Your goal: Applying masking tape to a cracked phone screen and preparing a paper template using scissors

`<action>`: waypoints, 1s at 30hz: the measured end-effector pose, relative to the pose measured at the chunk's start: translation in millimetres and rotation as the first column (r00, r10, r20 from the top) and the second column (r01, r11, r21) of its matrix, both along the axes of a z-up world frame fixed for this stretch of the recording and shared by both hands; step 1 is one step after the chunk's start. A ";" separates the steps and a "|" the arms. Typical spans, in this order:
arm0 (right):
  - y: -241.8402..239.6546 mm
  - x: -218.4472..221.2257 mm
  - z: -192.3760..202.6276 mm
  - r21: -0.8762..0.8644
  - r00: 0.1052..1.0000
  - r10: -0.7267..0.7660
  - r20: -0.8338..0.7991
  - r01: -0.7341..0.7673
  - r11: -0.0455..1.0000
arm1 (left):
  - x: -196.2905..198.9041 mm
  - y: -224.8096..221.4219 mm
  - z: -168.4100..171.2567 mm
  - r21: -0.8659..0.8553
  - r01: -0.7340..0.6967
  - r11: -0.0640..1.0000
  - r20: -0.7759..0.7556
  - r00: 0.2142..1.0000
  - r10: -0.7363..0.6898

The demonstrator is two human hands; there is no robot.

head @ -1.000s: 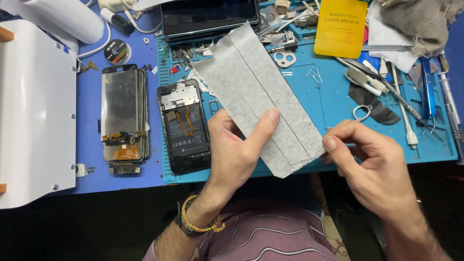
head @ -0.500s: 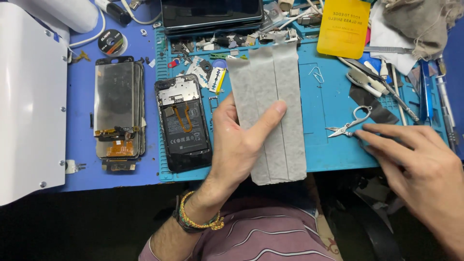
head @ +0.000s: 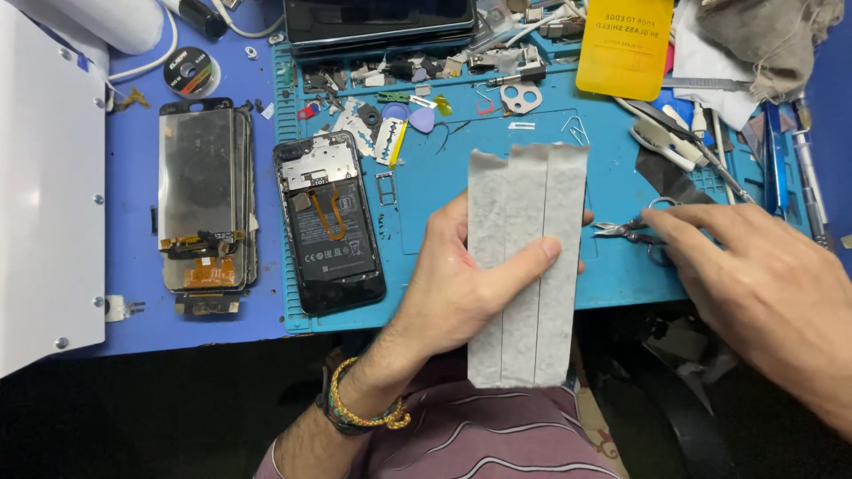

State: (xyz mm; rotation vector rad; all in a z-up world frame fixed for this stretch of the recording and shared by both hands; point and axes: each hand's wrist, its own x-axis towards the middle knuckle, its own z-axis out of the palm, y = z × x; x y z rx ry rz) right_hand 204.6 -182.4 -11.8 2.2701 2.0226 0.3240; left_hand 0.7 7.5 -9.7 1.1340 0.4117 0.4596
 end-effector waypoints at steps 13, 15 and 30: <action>25.4 7.2 31.3 -0.019 0.921 -0.114 -0.371 0.115 0.993 | -3.9 -10.8 -17.3 -0.017 0.125 0.992 -0.052 0.991 -0.126; 31.7 7.0 42.6 -0.066 0.764 -0.120 -0.633 0.101 0.993 | -4.2 -9.6 -17.9 0.010 0.147 0.989 -0.068 0.987 -0.146; 43.9 14.5 30.7 -0.041 0.940 0.095 -0.327 -0.115 0.993 | -5.9 -9.3 -24.1 0.109 0.175 0.978 -0.081 0.983 -0.167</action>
